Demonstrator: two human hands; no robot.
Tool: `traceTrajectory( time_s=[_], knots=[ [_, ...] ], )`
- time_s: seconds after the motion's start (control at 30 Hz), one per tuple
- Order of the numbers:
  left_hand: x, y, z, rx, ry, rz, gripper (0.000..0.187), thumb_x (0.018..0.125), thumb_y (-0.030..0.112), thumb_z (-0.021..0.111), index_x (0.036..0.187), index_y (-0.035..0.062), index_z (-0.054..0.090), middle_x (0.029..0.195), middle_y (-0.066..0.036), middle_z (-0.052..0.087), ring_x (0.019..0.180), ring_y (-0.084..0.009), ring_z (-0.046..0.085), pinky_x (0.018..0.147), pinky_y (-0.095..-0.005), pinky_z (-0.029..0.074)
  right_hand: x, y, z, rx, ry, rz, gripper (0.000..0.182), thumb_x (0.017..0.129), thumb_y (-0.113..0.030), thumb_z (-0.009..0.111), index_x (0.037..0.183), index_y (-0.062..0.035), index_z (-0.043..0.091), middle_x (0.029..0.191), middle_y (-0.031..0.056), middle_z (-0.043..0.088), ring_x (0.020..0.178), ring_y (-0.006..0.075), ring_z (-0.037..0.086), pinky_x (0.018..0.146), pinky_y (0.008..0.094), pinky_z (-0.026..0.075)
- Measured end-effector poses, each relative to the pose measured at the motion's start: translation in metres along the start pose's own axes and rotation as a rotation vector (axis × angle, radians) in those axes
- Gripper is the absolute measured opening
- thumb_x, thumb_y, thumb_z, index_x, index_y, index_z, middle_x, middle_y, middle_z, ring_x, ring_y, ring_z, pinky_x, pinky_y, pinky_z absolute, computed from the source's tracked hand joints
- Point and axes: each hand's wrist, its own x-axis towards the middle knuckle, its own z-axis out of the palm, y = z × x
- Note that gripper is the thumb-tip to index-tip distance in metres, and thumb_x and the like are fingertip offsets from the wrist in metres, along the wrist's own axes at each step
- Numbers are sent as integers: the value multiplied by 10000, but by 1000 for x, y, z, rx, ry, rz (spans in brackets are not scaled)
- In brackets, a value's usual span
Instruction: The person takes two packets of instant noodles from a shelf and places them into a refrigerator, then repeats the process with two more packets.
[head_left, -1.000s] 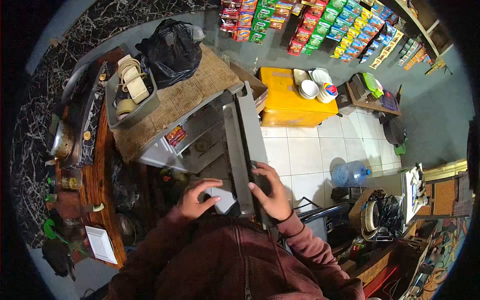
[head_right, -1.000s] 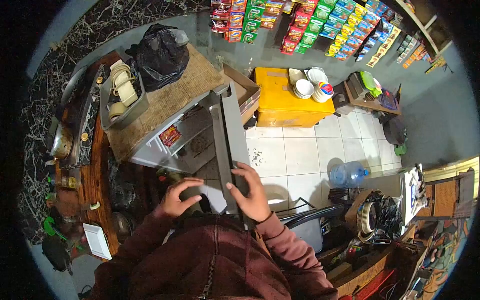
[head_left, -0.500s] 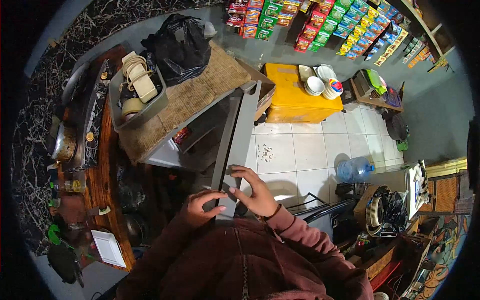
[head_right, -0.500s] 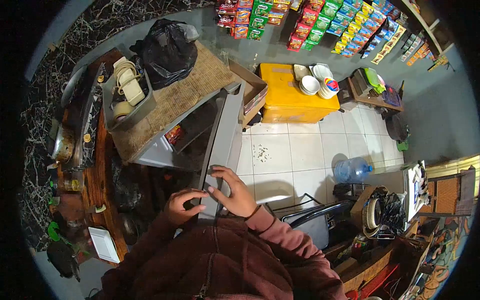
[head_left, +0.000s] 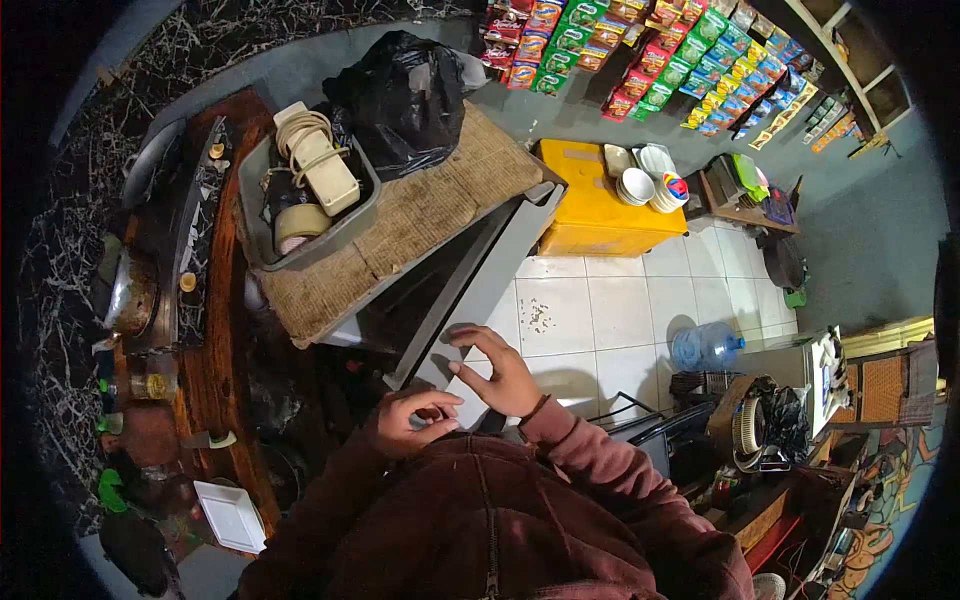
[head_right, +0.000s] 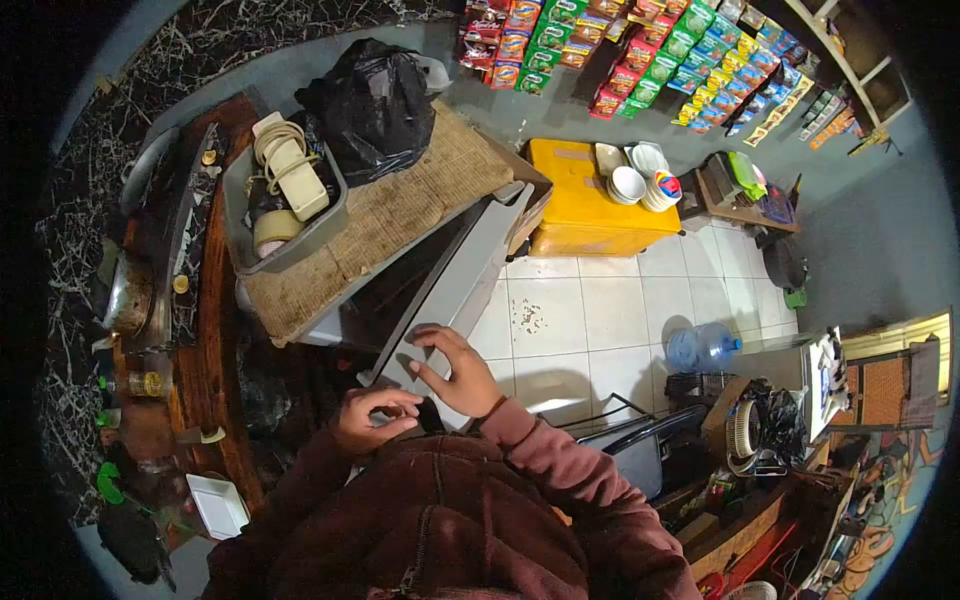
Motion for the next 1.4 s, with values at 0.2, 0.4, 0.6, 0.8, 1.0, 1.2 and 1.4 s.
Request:
traceTrajectory(
  time_s=[0.2,0.4,0.6,0.8,1.0,1.2,1.4],
  knots=[
    [3,-12,-25,-76,-156,-73,311,847,94,713,1138,12,642,960,-98,699,827,-142,677,762,-276,538,22,3,20,2,18,-29,267,848,-92,692,1083,-24,585,1185,146,610,1141,322,577,970,372,449],
    [8,-29,-43,-54,-171,-3,301,845,112,720,1111,5,630,1021,-108,698,890,-164,686,784,-303,538,30,2,35,-46,-2,-30,273,858,-84,675,1113,-39,590,1286,148,570,1207,323,545,998,383,435],
    [17,-35,-56,103,-170,117,212,846,105,690,1036,29,635,997,-109,682,945,-247,663,824,-346,509,19,-2,40,-68,-34,-51,396,863,-72,661,1242,-58,549,1411,174,478,1296,347,478,1062,395,393],
    [28,-44,-50,126,-222,56,201,851,143,685,1022,52,631,1009,-104,667,967,-279,642,865,-372,479,-13,30,22,-144,129,93,449,871,-81,667,1290,-48,510,1436,206,436,1323,356,447,1068,392,380],
    [60,-60,-29,305,-152,19,282,840,240,721,1037,61,628,1028,-107,666,1018,-273,625,922,-377,433,-137,182,-27,-449,-35,444,488,897,-287,643,1325,-94,512,1456,162,426,1223,368,530,992,420,469],
    [115,-48,5,374,-94,-44,369,822,284,753,1053,24,628,1044,-136,670,999,-297,641,857,-381,495,-261,213,-108,-406,-148,869,545,897,-432,613,1302,-73,546,1350,210,524,1272,360,482,1074,422,380],
    [177,-1,50,443,-4,-182,389,816,352,752,1070,85,626,1063,-63,683,1062,-253,634,1045,-523,335,-284,245,-177,-333,-50,885,521,896,-432,618,1287,-93,562,1344,196,532,1283,347,475,1078,411,378]
  ],
)
